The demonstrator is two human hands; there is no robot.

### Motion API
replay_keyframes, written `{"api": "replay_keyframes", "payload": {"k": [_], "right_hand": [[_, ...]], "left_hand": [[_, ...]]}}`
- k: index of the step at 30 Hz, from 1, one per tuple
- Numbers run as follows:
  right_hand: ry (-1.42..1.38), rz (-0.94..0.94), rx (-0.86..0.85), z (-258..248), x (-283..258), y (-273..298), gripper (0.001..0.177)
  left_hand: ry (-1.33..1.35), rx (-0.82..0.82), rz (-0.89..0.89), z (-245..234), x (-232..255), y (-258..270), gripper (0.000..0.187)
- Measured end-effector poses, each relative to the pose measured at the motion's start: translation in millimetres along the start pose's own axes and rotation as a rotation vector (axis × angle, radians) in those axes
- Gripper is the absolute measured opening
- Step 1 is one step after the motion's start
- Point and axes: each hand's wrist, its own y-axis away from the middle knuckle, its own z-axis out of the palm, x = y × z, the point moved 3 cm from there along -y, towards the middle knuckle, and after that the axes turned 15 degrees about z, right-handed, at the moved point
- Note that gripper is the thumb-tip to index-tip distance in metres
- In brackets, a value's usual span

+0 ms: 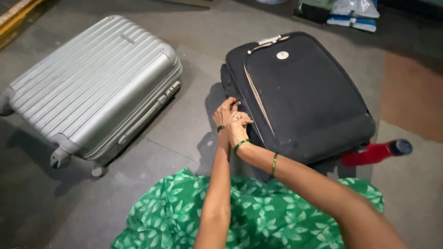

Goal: The person zips the main compartment of a black suitcase by hand, moving the zipper around the perimeter and pressing the fabric to ensure closure. A silver suitcase and a red water bottle are visible nearby.

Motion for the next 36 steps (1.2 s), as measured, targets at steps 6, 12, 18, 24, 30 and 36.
{"api": "replay_keyframes", "payload": {"k": [6,12,18,24,30,36], "right_hand": [[-0.278,-0.127,-0.104,-5,27,22,0.011],[-0.825,-0.129,-0.059,-1,116,71,0.013],[-1.772,0.412,-0.208,25,219,117,0.007],[-1.925,0.752,-0.473,28,222,149,0.009],[-1.758,0.603,-0.356,34,208,122,0.012],[-1.625,0.367,-0.190,51,190,85,0.034]], "left_hand": [[-0.118,0.013,-0.055,6,-1,1,0.017],[-0.194,0.068,-0.051,17,0,5,0.017],[0.079,0.111,0.062,7,9,37,0.022],[0.485,0.235,0.037,2,43,99,0.020],[0.631,0.116,-0.105,-25,88,130,0.024],[0.506,0.049,-0.175,-37,108,128,0.039]]}}
